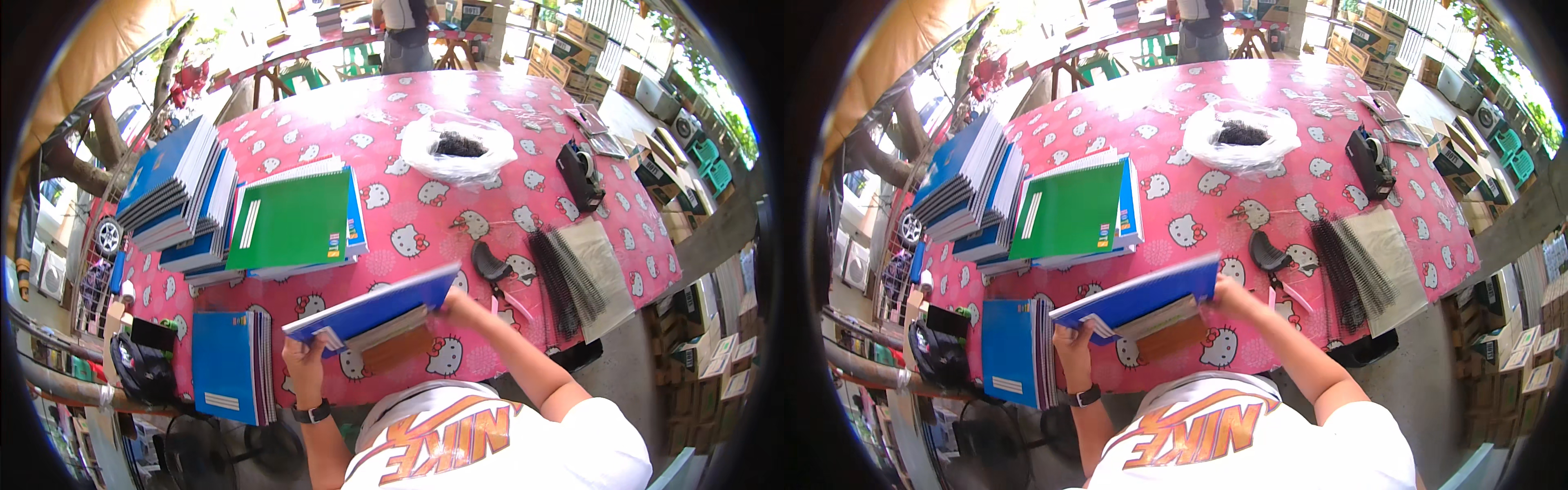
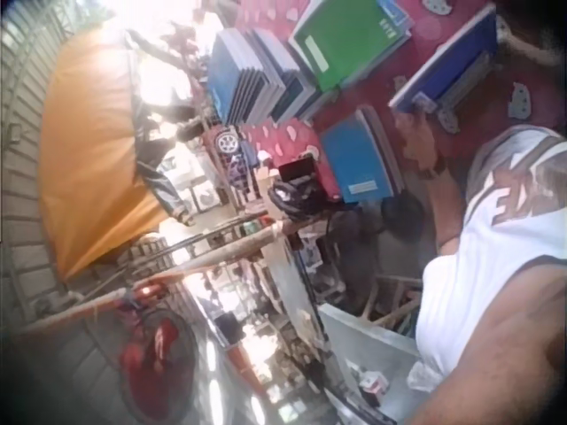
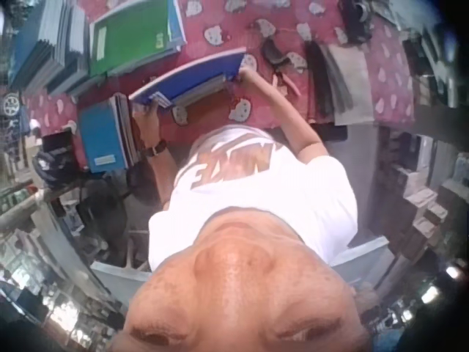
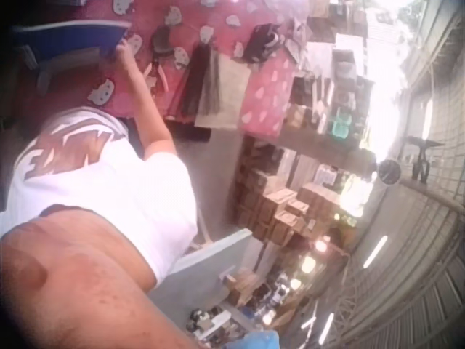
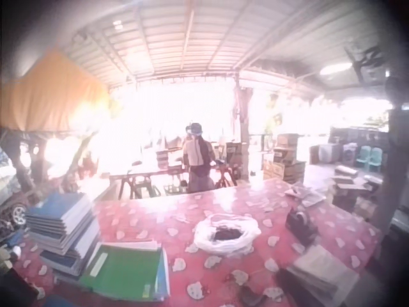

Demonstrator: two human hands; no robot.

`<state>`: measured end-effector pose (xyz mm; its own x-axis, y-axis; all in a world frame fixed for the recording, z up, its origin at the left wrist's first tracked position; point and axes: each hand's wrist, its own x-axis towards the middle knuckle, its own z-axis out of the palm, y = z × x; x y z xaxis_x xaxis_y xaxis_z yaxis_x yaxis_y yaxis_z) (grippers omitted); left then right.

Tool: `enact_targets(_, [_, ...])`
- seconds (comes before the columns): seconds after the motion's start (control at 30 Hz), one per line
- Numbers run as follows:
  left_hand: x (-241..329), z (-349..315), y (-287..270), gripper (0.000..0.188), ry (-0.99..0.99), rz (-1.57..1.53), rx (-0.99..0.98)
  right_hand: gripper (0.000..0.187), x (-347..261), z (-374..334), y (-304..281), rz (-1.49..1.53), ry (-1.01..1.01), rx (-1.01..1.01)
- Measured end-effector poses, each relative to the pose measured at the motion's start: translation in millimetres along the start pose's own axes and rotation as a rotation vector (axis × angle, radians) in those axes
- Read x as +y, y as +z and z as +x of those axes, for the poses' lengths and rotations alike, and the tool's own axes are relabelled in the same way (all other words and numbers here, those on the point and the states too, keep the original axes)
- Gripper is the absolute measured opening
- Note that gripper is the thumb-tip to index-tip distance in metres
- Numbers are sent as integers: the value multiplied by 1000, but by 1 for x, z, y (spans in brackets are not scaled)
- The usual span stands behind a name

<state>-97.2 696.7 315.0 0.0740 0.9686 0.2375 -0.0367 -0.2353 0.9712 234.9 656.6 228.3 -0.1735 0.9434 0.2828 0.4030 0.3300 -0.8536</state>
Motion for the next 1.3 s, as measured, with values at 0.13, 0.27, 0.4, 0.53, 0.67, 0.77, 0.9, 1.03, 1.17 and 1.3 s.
enact_targets(0.13, [5,13,-12,40,22,-250,88,64,-46,-5,26,-327,25,27])
enact_targets(0.27, [19,19,-6,46,180,-315,29,94,-105,4,21,329,-56,144])
enact_targets(0.4, [5,21,-5,27,88,-309,187,87,-99,-3,16,399,51,124])
enact_targets(0.53, [30,20,19,19,168,-299,320,33,-51,-12,-58,-458,301,285])
enact_targets(0.67, [14,29,12,21,174,-267,253,19,2,-64,-144,-1022,759,678])
enact_targets(0.77, [16,37,12,21,64,-382,242,28,18,-74,-141,-1103,875,529])
enact_targets(0.9, [22,29,19,45,244,18,453,24,32,-77,-145,-1099,860,498])
enact_targets(1.03, [70,-8,62,59,679,742,367,23,18,-78,-157,-1010,852,555])
enact_targets(1.17, [69,-32,116,58,660,759,-7,24,17,-80,-167,-966,901,640])
enact_targets(1.3, [52,-6,126,55,651,967,-204,25,-15,-71,-177,-964,751,754])
